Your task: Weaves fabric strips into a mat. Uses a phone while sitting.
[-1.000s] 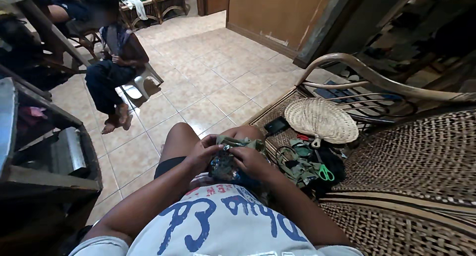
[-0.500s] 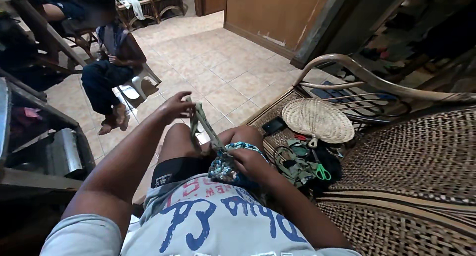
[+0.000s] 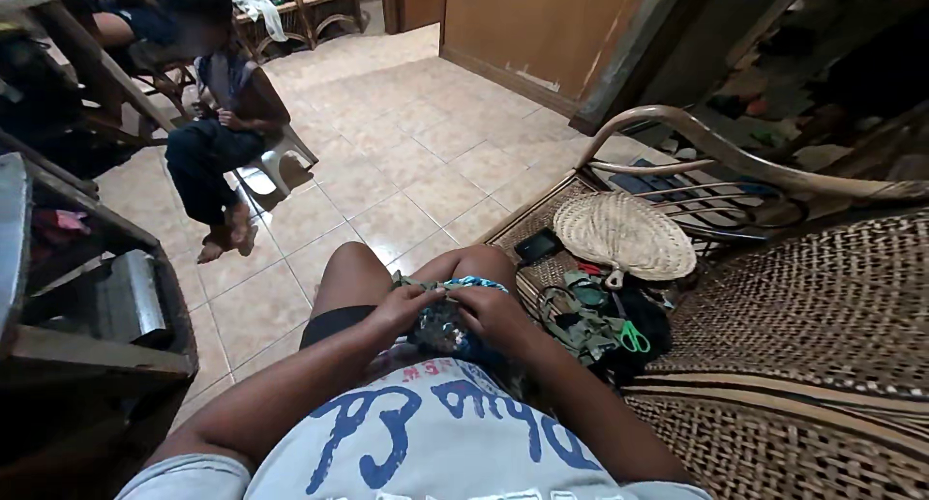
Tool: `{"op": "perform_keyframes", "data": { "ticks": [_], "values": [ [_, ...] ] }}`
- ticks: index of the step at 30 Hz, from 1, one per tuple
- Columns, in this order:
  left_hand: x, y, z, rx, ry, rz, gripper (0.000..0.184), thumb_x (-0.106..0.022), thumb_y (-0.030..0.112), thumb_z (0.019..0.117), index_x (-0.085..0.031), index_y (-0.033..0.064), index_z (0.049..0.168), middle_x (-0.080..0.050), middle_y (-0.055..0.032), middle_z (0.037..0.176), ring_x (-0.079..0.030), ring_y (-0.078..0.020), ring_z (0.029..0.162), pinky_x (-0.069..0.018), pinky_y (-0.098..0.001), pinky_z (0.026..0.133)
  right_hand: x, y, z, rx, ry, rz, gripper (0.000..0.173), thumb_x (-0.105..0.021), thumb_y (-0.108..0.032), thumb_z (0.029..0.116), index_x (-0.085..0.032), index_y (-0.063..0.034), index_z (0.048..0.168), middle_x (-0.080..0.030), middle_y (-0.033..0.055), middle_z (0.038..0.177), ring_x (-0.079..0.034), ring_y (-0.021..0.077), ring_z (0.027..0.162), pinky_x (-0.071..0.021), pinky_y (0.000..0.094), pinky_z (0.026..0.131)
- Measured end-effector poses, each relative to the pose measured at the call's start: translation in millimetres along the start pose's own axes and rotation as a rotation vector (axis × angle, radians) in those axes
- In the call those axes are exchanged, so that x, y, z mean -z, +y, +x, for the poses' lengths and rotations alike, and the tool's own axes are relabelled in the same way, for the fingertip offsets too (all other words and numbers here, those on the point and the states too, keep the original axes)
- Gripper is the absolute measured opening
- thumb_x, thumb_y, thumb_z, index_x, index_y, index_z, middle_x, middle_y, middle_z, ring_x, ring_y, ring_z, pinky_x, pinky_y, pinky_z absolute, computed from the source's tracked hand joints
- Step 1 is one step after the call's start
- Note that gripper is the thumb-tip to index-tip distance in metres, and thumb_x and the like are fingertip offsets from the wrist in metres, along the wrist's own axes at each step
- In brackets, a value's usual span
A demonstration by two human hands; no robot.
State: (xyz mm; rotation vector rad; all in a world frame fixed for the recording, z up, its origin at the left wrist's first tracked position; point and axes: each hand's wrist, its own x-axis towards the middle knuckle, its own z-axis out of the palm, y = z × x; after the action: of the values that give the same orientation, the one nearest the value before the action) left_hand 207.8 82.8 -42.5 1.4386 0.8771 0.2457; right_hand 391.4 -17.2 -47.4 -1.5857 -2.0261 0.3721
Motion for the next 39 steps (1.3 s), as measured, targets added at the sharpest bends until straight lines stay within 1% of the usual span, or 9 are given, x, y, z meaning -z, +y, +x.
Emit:
{"op": "perform_keyframes", "data": {
  "ticks": [6, 11, 16, 21, 26, 29, 30, 32, 39],
  "values": [
    [-7, 2, 4, 0.083, 0.037, -0.241, 0.043, -0.050, 0.034, 0.1074, -0.054, 0.0001, 0.133, -0.066, -0.0137, 0.111, -0.066, -0.0188, 0.096, -0.0563, -0.0388, 0.086, -5, 3, 3, 0.078, 0.019, -0.046, 0.024, -0.056, -0.006, 0.0986, -0.072, 0.0050, 0.114, -0.074, 0.0223, 0.107, -0.073, 0.0385, 0.100, -0.0571, 0.0545, 0.089],
    [-7, -2, 10, 0.032, 0.115, -0.387, 0.028, -0.054, 0.025, 0.1069, -0.062, -0.0002, 0.117, -0.069, -0.0094, 0.096, -0.069, -0.0165, 0.085, -0.0585, -0.0354, 0.080, 6, 12, 4, 0.071, 0.018, 0.020, 0.026, -0.058, -0.010, 0.0985, -0.073, -0.0008, 0.117, -0.075, 0.0177, 0.106, -0.072, 0.0350, 0.100, -0.0525, 0.0564, 0.094],
    [-12, -4, 5, 0.012, 0.132, -0.419, 0.029, -0.050, 0.027, 0.1084, -0.062, 0.0016, 0.116, -0.069, -0.0072, 0.092, -0.069, -0.0143, 0.079, -0.0594, -0.0319, 0.074, 51, 24, -11, -0.105, -0.016, 0.659, 0.028, -0.058, -0.016, 0.0972, -0.065, -0.0036, 0.121, -0.068, -0.0007, 0.099, -0.064, 0.0035, 0.084, -0.0560, 0.0254, 0.079],
    [-15, -3, 1, -0.012, 0.091, -0.410, 0.028, -0.050, 0.026, 0.1085, -0.063, 0.0019, 0.114, -0.069, -0.0066, 0.091, -0.069, -0.0137, 0.079, -0.0593, -0.0313, 0.075, 93, 37, -27, -0.092, 0.223, 0.993, 0.016, -0.072, -0.035, 0.0924, -0.074, -0.0221, 0.102, -0.072, -0.0101, 0.089, -0.064, -0.0013, 0.072, -0.0551, 0.0171, 0.067],
    [-12, -6, 2, -0.061, 0.094, -0.393, 0.028, -0.050, 0.025, 0.1083, -0.064, 0.0014, 0.112, -0.069, -0.0068, 0.091, -0.068, -0.0138, 0.080, -0.0591, -0.0320, 0.076, 124, 65, -34, -0.082, 0.490, 1.048, 0.010, -0.070, -0.036, 0.0927, -0.075, -0.0280, 0.096, -0.070, -0.0138, 0.085, -0.063, -0.0020, 0.066, -0.0578, 0.0185, 0.063],
    [-10, -7, 1, -0.053, 0.119, -0.389, 0.029, -0.050, 0.025, 0.1087, -0.063, 0.0002, 0.115, -0.069, -0.0079, 0.093, -0.069, -0.0148, 0.082, -0.0592, -0.0328, 0.077, 133, 89, -32, -0.263, 0.579, 0.528, 0.007, -0.066, -0.019, 0.0955, -0.070, -0.0161, 0.100, -0.071, -0.0051, 0.092, -0.065, 0.0048, 0.078, -0.0577, 0.0243, 0.074],
    [-10, -6, 1, -0.052, 0.125, -0.393, 0.030, -0.048, 0.025, 0.1091, -0.063, -0.0002, 0.116, -0.069, -0.0084, 0.095, -0.069, -0.0152, 0.084, -0.0591, -0.0334, 0.078, 132, 94, -28, -0.350, 0.514, 0.243, 0.014, -0.069, -0.012, 0.0956, -0.071, -0.0035, 0.106, -0.071, 0.0093, 0.101, -0.066, 0.0186, 0.090, -0.0556, 0.0393, 0.084],
    [-10, -5, 0, -0.058, 0.135, -0.389, 0.031, -0.046, 0.025, 0.1098, -0.062, -0.0007, 0.116, -0.069, -0.0089, 0.096, -0.069, -0.0155, 0.086, -0.0590, -0.0342, 0.080, 114, 92, -14, -0.415, 0.383, -0.066, 0.023, -0.072, -0.012, 0.0950, -0.072, 0.0038, 0.112, -0.065, 0.0289, 0.116, -0.062, 0.0452, 0.110, -0.0476, 0.0652, 0.096],
    [-7, -5, -6, -0.117, 0.081, -0.354, 0.037, -0.038, 0.025, 0.1110, -0.061, -0.0016, 0.123, -0.069, -0.0077, 0.102, -0.068, -0.0131, 0.091, -0.0578, -0.0328, 0.084, 6, 23, 19, -0.097, 0.004, 0.472, 0.034, -0.057, -0.026, 0.1036, -0.075, 0.0023, 0.103, -0.071, 0.0123, 0.107, -0.064, 0.0166, 0.104, -0.0499, 0.0378, 0.097]
  ]
}}
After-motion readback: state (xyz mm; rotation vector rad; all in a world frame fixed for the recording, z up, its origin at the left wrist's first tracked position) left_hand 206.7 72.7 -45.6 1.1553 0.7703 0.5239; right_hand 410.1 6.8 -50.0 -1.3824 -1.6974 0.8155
